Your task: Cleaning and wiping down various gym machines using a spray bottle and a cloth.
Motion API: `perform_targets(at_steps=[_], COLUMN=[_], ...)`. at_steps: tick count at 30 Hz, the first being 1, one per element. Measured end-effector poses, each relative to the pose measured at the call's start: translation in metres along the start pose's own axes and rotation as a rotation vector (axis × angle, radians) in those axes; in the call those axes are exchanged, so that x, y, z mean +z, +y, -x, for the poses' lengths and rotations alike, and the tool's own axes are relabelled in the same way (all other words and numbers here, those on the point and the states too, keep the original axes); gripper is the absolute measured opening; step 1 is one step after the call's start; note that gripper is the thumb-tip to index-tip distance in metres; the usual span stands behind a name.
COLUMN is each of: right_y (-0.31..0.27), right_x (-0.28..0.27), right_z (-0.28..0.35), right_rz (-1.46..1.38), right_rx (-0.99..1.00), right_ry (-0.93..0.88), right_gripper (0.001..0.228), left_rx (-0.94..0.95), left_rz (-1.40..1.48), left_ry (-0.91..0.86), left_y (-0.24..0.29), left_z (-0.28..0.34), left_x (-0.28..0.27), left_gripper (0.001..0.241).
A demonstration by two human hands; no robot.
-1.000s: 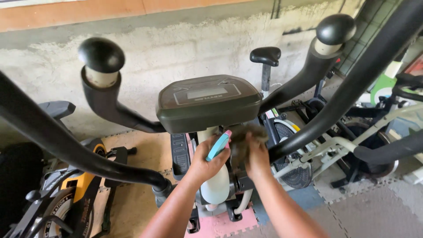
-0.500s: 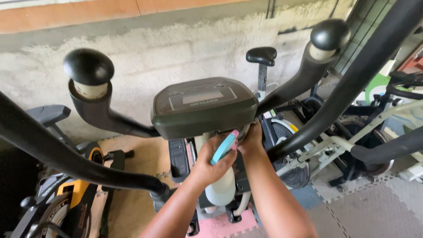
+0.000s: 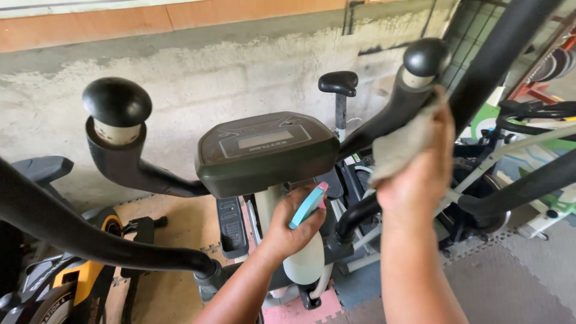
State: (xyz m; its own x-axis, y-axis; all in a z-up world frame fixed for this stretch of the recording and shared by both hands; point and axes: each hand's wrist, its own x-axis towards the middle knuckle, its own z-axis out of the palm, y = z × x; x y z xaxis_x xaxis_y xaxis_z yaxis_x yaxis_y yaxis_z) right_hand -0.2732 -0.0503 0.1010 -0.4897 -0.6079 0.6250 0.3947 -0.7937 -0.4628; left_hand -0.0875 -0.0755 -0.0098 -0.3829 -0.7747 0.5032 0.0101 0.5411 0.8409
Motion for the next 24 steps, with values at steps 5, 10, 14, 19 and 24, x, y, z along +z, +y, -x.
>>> perform_targets(at_steps=[5, 10, 14, 19, 24], right_y=[0.098, 0.139, 0.105, 0.006, 0.005], right_x=[-0.063, -0.094, -0.087, -0.023, -0.037], right_z=[0.026, 0.068, 0.088, 0.052, -0.006], right_rz=[0.533, 0.532, 0.617, 1.415, 1.996], right_rx=[-0.018, 0.317, 0.313, -0.768, -1.105], right_ry=[0.072, 0.083, 0.025, -0.234, -0.585], right_gripper=[0.062, 0.065, 0.051, 0.041, 0.035], left_rx=[0.036, 0.058, -0.004, 0.128, 0.145], left_rz=[-0.021, 0.023, 0.063, 0.055, 0.063], left_ry=[0.03, 0.039, 0.042, 0.037, 0.032], left_y=[0.017, 0.028, 0.014, 0.013, 0.02], left_z=[-0.002, 0.003, 0.01, 0.007, 0.001], left_x=[0.001, -0.007, -0.011, -0.016, -0.014], left_gripper=[0.028, 0.032, 0.031, 0.024, 0.023])
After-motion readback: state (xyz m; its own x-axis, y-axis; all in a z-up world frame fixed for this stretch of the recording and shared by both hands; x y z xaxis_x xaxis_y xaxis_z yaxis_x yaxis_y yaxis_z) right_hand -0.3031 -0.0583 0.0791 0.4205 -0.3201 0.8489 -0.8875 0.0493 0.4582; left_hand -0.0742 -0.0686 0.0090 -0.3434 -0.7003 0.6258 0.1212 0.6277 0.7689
